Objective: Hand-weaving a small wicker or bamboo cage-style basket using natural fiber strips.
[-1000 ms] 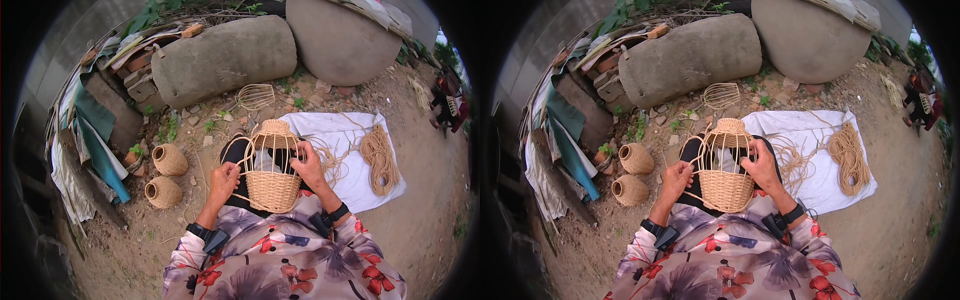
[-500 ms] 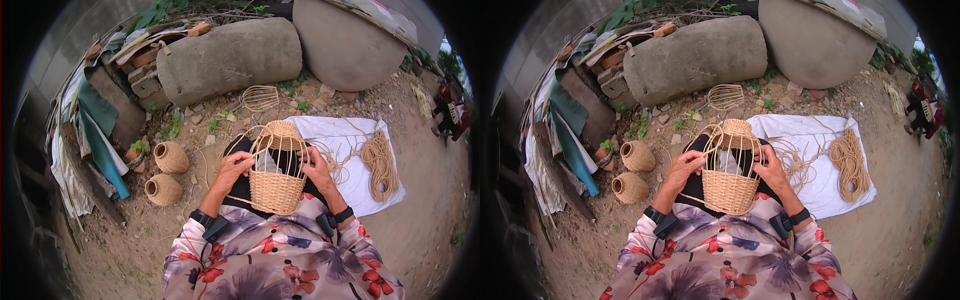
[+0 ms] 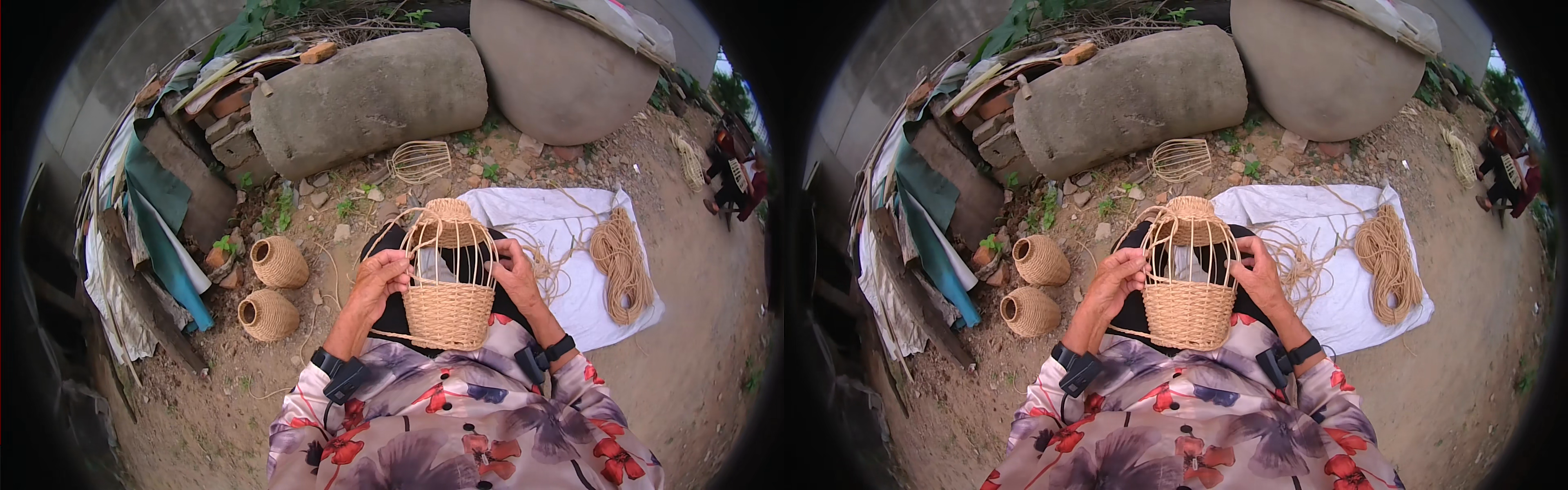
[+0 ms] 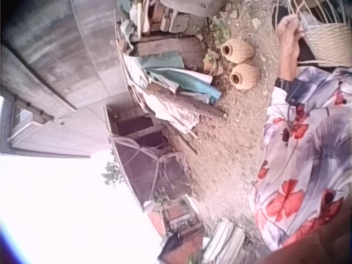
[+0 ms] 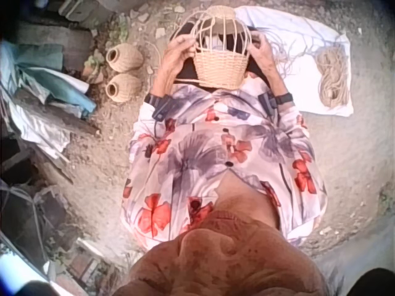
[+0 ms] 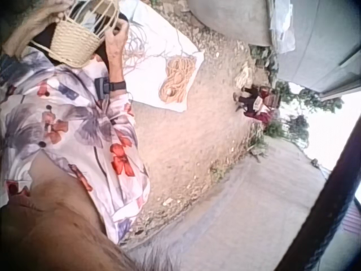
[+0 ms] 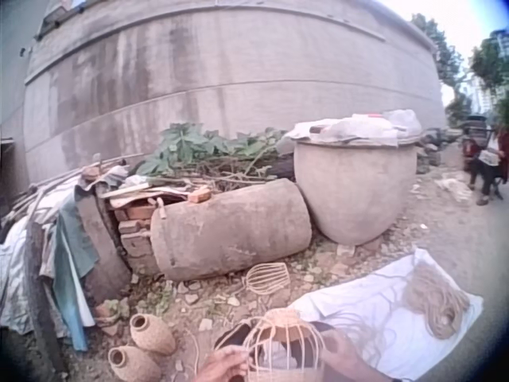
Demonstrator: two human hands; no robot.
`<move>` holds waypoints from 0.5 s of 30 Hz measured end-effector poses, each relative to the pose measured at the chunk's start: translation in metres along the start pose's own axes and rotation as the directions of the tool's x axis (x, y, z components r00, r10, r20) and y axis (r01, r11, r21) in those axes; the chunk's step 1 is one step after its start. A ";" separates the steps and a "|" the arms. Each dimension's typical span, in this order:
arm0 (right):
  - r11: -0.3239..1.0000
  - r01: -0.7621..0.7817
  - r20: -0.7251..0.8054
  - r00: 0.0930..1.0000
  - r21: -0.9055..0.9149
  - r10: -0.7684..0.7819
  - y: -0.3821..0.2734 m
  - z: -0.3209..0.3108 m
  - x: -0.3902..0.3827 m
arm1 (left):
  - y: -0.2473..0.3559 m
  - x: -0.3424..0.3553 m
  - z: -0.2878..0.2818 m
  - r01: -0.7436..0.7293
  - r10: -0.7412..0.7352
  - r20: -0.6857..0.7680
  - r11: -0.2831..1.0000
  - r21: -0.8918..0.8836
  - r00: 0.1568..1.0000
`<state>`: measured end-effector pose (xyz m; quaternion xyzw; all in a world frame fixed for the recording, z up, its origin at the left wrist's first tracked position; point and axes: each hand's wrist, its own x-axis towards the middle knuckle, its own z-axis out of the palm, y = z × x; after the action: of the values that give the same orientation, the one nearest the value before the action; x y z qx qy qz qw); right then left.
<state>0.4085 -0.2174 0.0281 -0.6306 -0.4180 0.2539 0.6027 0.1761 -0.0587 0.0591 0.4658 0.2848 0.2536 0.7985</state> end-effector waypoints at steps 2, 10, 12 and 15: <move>0.981 0.054 -0.151 0.985 -0.189 -0.084 -0.010 0.000 -0.004 | 0.009 -0.007 0.009 -0.023 0.024 -0.016 0.997 0.071 1.000; 0.814 0.306 0.021 0.940 -0.494 -0.340 -0.068 0.046 0.003 | 0.023 -0.022 0.050 -0.097 0.125 -0.052 0.921 0.378 0.991; 0.859 0.233 -0.009 0.964 -0.457 -0.266 -0.060 0.054 0.008 | 0.019 -0.027 0.048 -0.095 0.163 -0.130 0.902 0.421 0.978; 0.888 0.232 -0.024 0.965 -0.396 -0.262 -0.055 0.058 0.007 | -0.002 -0.030 0.048 -0.221 0.484 -0.070 0.518 0.826 0.872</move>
<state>0.3520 -0.1841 0.0745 -0.6886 -0.5136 0.0625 0.5080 0.1882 -0.1090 0.0839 0.7772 0.3796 0.3233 0.3839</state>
